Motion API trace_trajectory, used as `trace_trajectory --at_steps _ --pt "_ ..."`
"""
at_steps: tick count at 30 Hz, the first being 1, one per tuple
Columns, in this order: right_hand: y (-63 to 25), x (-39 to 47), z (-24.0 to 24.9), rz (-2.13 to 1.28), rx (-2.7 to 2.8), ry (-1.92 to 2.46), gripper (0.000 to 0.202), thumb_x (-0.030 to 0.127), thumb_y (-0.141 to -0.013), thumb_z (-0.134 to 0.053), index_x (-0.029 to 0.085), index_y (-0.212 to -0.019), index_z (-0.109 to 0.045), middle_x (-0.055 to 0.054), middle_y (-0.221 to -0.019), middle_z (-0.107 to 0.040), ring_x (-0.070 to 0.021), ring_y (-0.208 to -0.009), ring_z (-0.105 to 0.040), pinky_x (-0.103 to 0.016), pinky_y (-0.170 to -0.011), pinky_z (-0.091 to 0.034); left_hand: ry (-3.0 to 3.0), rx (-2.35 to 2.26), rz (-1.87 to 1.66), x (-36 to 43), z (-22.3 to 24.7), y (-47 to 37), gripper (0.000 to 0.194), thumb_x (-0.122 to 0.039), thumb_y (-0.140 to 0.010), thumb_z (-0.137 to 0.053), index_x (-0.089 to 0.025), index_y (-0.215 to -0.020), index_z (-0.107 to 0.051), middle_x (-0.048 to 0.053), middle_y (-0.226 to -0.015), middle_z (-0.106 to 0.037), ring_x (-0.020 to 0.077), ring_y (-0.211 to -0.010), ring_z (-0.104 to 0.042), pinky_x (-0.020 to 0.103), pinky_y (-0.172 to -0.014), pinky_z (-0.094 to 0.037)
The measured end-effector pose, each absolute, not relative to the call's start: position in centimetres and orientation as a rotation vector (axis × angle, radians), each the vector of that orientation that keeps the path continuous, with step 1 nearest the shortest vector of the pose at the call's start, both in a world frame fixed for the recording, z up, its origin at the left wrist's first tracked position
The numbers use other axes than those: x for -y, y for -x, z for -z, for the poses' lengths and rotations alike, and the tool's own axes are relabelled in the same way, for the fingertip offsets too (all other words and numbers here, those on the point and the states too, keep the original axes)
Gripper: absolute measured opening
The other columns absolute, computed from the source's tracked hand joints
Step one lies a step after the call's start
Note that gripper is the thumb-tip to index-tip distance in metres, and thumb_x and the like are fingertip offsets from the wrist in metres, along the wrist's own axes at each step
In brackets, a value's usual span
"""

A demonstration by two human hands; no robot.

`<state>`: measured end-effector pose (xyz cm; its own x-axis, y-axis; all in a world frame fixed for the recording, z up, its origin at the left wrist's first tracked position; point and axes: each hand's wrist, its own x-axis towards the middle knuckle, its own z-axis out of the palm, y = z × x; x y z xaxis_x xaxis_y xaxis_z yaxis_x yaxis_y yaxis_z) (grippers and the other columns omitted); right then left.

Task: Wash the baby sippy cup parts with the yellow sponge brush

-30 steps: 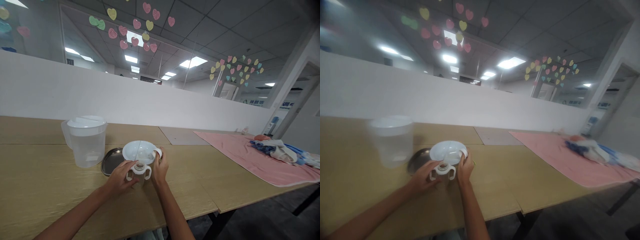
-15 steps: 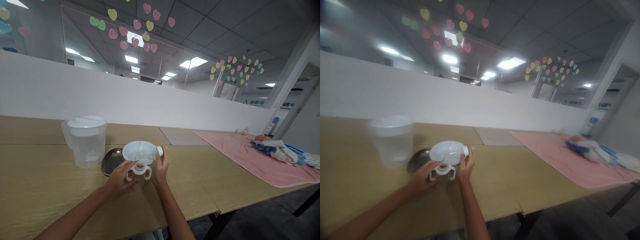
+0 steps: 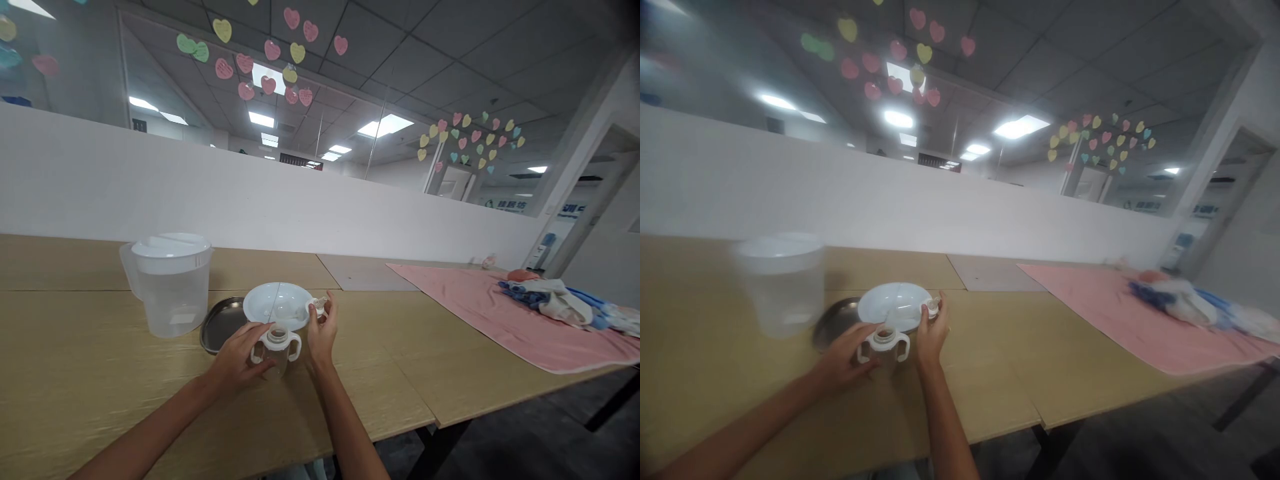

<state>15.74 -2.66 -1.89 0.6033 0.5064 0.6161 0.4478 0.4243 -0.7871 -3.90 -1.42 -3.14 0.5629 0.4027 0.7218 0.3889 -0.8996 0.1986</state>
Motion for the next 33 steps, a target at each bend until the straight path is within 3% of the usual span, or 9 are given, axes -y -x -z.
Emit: trace_trajectory --at_steps 20,33 --pt "-15.72 3.02 1.55 0.004 0.940 1.374 0.025 0.029 -0.070 -0.054 0.020 -0.092 -0.048 -0.002 -0.083 -0.058 -0.0185 -0.073 -0.056 -0.030 -0.069 -0.042 -2.741 -0.717 -1.258 1.30 3.29 3.90 0.053 -0.049 -0.080 -0.053 -0.017 -0.123 -0.049 0.013 -0.115 -0.060 0.0251 -0.106 -0.055 0.034 -0.088 -0.048" --pt "-15.50 2.94 1.65 0.177 1.129 1.154 0.017 0.025 -0.078 -0.052 0.017 -0.089 -0.061 -0.010 -0.106 -0.050 -0.0199 -0.104 -0.050 -0.034 -0.088 -0.043 -2.781 -0.690 -1.289 1.31 3.30 3.88 0.051 -0.045 -0.081 -0.054 -0.016 -0.122 -0.047 0.012 -0.114 -0.060 0.0233 -0.106 -0.055 0.032 -0.088 -0.048"
